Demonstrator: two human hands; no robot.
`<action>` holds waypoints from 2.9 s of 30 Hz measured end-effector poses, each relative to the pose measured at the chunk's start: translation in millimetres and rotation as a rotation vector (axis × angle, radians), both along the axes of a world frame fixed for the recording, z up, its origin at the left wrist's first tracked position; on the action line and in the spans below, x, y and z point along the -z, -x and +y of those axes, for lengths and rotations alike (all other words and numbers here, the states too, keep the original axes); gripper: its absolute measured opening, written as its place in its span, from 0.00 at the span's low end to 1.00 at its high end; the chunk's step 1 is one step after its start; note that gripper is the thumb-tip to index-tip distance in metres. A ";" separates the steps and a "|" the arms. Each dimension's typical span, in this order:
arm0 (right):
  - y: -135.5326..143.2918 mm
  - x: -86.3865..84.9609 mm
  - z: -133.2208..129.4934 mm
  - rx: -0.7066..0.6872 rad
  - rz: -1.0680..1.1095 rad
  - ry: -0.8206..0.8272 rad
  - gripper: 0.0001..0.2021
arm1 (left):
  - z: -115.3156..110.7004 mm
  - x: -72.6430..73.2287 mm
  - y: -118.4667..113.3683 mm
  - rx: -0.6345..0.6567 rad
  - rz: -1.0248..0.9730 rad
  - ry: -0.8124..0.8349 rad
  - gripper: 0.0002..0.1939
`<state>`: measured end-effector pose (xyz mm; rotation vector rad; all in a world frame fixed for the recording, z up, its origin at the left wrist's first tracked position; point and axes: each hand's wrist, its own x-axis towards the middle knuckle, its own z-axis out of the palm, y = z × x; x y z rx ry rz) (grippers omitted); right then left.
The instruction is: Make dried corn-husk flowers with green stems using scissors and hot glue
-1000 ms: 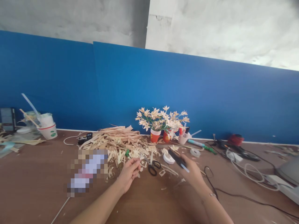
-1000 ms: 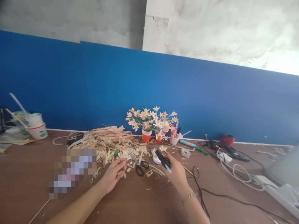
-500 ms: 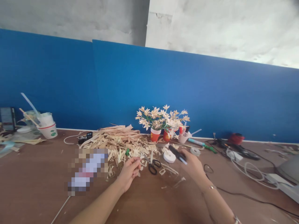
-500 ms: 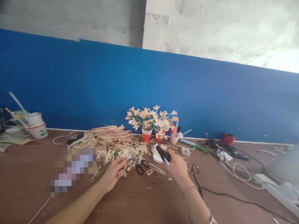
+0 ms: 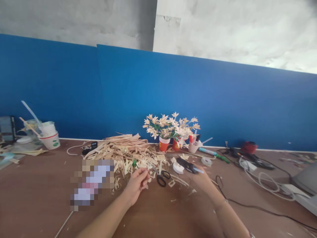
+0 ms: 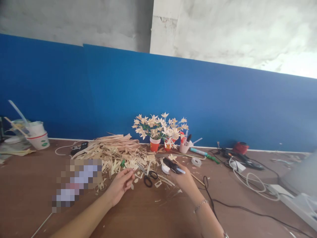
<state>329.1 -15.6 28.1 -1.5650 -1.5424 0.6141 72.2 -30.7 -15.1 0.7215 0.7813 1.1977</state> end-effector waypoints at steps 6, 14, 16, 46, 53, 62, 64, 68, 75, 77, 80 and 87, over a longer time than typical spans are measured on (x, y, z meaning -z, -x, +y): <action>24.1 -7.8 -17.9 -0.154 0.136 0.113 0.07 | -4.7 -8.4 -2.0 0.031 -0.161 0.070 0.08; 54.7 26.7 -12.9 -0.345 0.126 0.066 0.10 | -8.4 -13.1 2.1 0.157 -0.282 0.110 0.06; 58.1 32.1 -12.1 -0.326 0.144 0.058 0.10 | -7.9 -12.3 1.4 0.134 -0.285 0.106 0.06; 44.4 18.4 -4.1 0.092 -0.173 -0.212 0.11 | -3.3 -7.8 1.0 0.053 -0.291 0.108 0.04; 57.6 15.3 -8.7 -0.139 -0.087 -0.351 0.06 | 0.0 -2.7 -0.6 0.043 -0.250 0.073 0.07; 88.5 30.3 -27.8 -0.348 -0.192 -0.325 0.07 | 0.4 2.6 -1.2 0.034 0.010 0.014 0.12; 87.3 33.5 -26.9 -0.358 -0.219 -0.330 0.06 | 0.2 2.6 -1.6 0.040 0.035 0.025 0.13; 87.0 36.7 -25.7 -0.347 -0.236 -0.354 0.05 | 0.5 2.6 -2.6 0.044 -0.004 0.033 0.13; 88.8 38.2 -26.8 -0.370 -0.244 -0.355 0.05 | -1.0 1.4 -4.1 0.038 -0.053 0.087 0.14; 88.7 38.8 -27.1 -0.363 -0.247 -0.351 0.06 | -1.9 0.3 -4.3 0.033 -0.044 0.085 0.14; 88.5 39.8 -26.9 -0.357 -0.252 -0.336 0.06 | -2.3 0.0 -4.3 0.042 -0.052 0.085 0.14; 88.9 42.4 -25.4 -0.347 -0.246 -0.331 0.06 | -2.2 3.1 -4.3 0.063 -0.074 0.081 0.14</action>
